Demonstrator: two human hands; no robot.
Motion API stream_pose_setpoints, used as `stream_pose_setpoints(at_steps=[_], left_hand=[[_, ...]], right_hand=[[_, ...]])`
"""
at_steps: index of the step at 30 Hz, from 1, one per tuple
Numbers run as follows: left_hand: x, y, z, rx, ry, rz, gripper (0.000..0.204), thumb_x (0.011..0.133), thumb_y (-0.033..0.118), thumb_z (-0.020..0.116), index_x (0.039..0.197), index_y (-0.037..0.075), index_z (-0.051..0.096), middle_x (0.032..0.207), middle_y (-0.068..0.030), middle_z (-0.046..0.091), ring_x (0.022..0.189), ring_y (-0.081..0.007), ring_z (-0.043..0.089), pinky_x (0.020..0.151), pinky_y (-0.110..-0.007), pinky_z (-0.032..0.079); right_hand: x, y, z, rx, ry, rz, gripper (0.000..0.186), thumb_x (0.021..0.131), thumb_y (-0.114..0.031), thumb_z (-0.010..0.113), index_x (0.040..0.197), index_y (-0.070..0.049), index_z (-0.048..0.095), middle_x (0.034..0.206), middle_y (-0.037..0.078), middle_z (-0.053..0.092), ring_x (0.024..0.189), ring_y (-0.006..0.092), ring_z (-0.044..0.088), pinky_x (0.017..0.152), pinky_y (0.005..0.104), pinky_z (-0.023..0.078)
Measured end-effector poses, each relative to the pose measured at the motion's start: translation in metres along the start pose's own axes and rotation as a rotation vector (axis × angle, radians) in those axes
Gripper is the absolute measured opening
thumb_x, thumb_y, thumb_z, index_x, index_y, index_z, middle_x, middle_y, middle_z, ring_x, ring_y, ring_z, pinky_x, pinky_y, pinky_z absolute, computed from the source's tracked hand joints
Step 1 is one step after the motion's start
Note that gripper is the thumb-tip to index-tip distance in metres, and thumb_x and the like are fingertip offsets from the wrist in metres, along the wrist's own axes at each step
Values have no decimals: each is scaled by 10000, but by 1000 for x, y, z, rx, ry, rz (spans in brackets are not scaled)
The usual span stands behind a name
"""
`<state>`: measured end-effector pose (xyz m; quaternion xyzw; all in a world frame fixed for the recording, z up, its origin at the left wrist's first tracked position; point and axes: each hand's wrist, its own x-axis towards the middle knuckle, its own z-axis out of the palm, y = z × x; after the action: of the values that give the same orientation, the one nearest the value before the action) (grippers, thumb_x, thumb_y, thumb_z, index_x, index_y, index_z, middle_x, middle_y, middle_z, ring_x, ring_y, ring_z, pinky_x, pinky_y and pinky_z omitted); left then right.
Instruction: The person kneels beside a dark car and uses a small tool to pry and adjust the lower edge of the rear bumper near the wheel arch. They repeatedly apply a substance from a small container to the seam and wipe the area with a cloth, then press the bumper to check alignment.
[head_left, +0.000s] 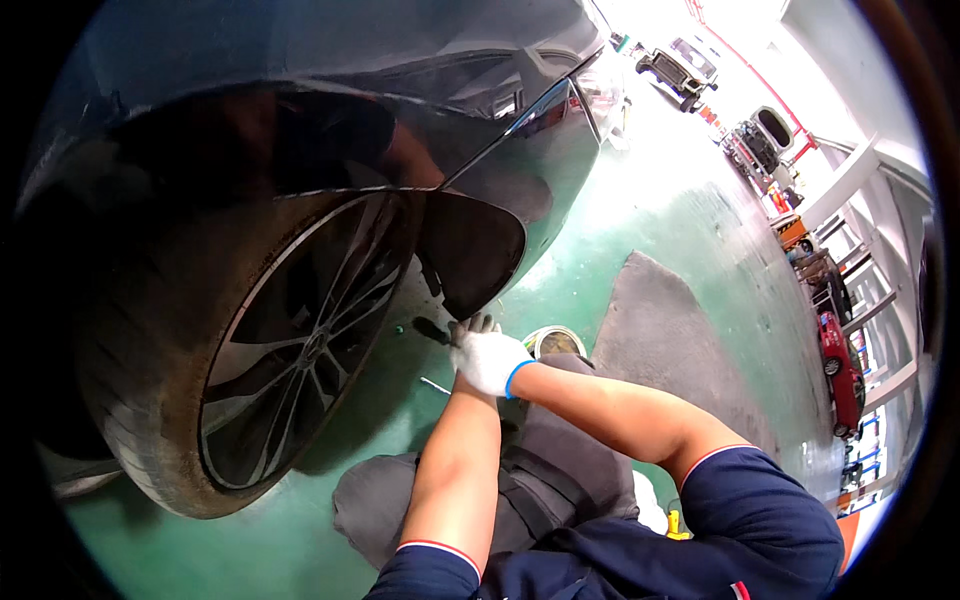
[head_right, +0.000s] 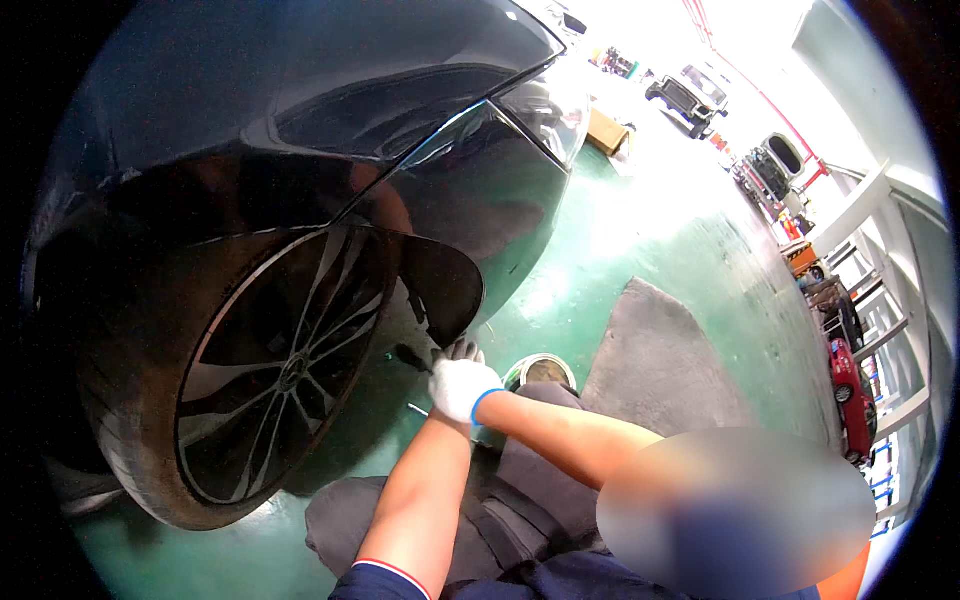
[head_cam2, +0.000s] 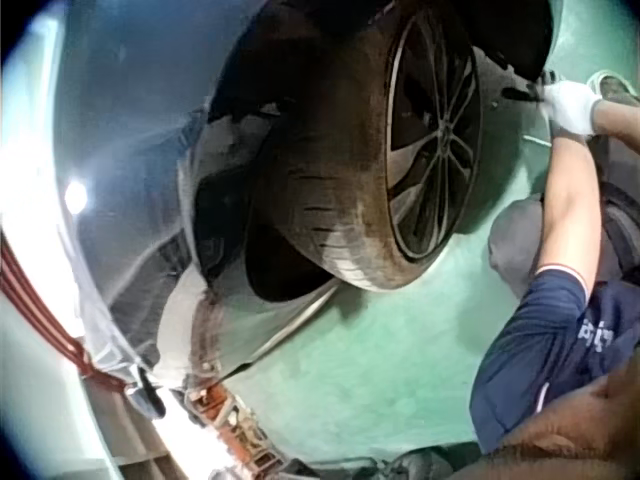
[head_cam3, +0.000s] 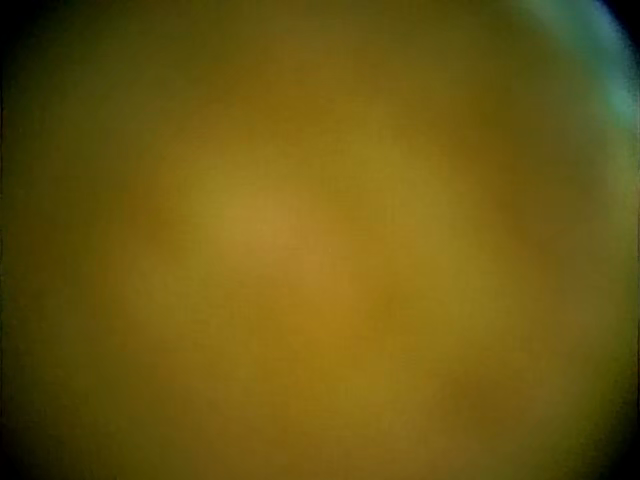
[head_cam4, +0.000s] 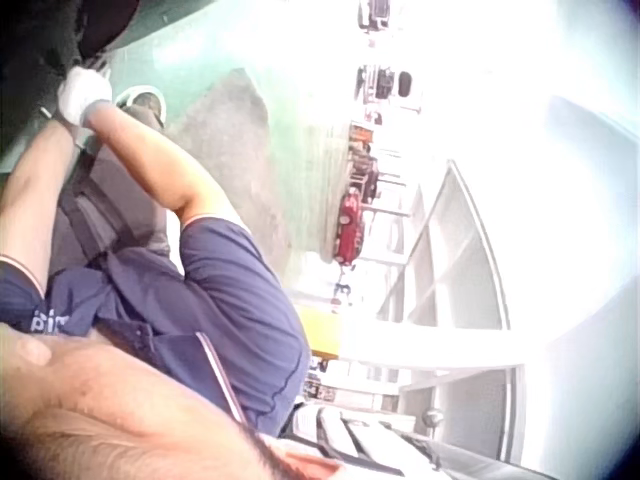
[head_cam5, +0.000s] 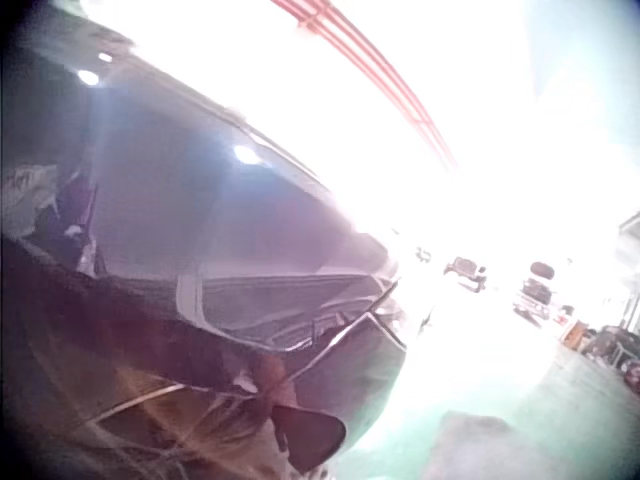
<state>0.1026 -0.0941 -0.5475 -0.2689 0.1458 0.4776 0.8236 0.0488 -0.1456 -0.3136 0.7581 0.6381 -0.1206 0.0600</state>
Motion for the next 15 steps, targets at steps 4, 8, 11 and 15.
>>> stream_pose_setpoints(at_steps=[4, 8, 11, 15], left_hand=[[10, 42, 9, 173, 270, 64, 474, 1050, 506, 516, 1149, 52, 613, 913, -117, 646, 770, -270, 634, 742, -445, 552], [-43, 46, 55, 615, 277, -20, 416, 1030, 485, 564, 990, 73, 602, 743, -98, 610, 627, -269, 618, 598, -412, 542], [-46, 118, 89, 1161, 143, -94, 300, 1044, 374, 549, 1047, 90, 644, 816, -103, 638, 721, -267, 635, 656, -428, 540], [-77, 118, 138, 1251, 177, -64, 303, 1020, 331, 562, 1107, 65, 675, 970, -119, 695, 832, -256, 674, 755, -457, 558]], right_hand=[[-1, 13, -1, 311, -40, 154, 438, 989, -344, 510, 1194, 22, 635, 1067, 346, 688, 1054, 501, 661, 932, 529, 523], [-20, 40, 51, 476, 3, 113, 444, 1020, -350, 456, 1250, -1, 609, 1080, 355, 669, 1068, 521, 632, 944, 548, 496], [-28, 6, 27, 789, 10, -44, 385, 1001, -285, 504, 1255, -15, 607, 1131, 302, 682, 1099, 487, 631, 955, 520, 501], [-33, 7, 22, 604, 385, -243, 325, 915, -197, 604, 1203, -54, 648, 1110, 215, 670, 1049, 444, 629, 902, 502, 527]])
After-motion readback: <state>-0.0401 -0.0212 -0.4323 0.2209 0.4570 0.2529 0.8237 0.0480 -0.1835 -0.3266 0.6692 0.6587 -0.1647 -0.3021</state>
